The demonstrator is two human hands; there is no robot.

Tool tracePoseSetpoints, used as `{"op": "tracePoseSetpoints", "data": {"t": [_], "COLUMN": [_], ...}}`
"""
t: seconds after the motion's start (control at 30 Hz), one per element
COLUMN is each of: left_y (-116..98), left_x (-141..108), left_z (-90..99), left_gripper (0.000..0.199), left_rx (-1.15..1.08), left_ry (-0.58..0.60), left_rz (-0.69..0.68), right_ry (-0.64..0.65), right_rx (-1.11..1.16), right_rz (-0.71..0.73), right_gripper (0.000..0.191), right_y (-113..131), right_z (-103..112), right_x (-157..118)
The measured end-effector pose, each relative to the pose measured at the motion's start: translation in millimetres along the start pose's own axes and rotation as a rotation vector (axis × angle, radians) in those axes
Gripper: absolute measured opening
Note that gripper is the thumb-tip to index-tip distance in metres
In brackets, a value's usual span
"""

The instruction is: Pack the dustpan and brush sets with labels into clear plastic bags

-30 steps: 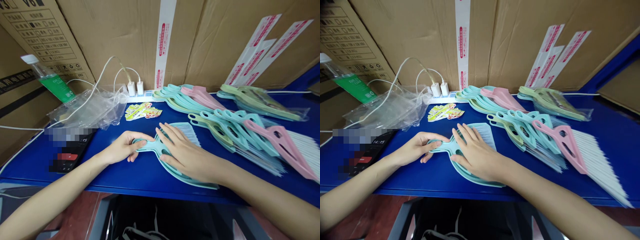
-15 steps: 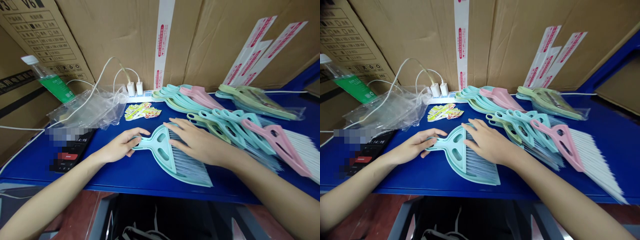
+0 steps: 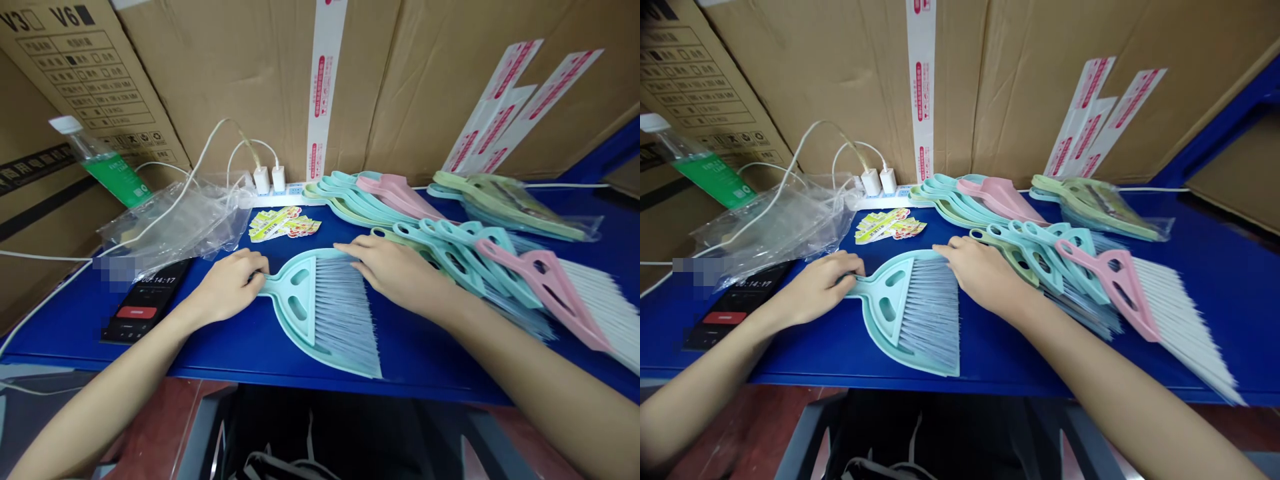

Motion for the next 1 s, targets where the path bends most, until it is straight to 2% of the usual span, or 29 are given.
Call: {"op": "tracePoseSetpoints", "data": {"t": [0.1, 0.23, 0.37, 0.5, 0.8, 0.9, 1.0], "left_y": [-6.0, -9.8, -6.0, 1.4, 2.0, 0.2, -1.0], "left_x": [5.8, 23.5, 47.0, 60.5, 58.0, 56.8, 56.7], "left_z": [5.8, 16.1, 12.2, 8.0, 7.5, 8.4, 7.8], "left_gripper": [0.034, 0.038, 0.041, 0.039, 0.034, 0.035, 0.042], "left_rx": [0.085, 0.292, 0.447, 0.481, 0.513, 0.509, 0.51], "left_ry": [-0.011, -0.095, 0.019, 0.029, 0.016, 0.016, 0.022], "left_rz": [-0.042, 0.101, 0.218, 0.254, 0.254, 0.249, 0.228], "right_ry": [-0.012, -0.05, -0.041, -0.039, -0.004, 0.022, -0.012], "right_rx": [0.039, 0.063, 0.068, 0.054, 0.03, 0.016, 0.008], "right_rz": [-0.018, 0.02, 0.014, 0.016, -0.001, -0.018, 0.011], "right_gripper": [0.047, 0.05, 0.051, 0.05, 0.045, 0.047, 0.046], "right_y": [-2.0, -3.0, -3.8, -3.0, -0.3, -1.2, -1.8], "right_z": [-1.0, -0.3, 0.9, 2.5, 5.0, 3.1, 3.0], "right_x": [4.1, 6.3, 5.1, 4.2, 6.3, 6.4, 5.7]}}
Point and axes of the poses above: each hand's wrist, its own x-axis towards the middle knuckle, its own z-axis out of the back of the hand, y = z × x, the point moved 5 cm from there along x, towards the middle knuckle, and after that the axes turned 4 degrees about y, right-handed, at the moved point
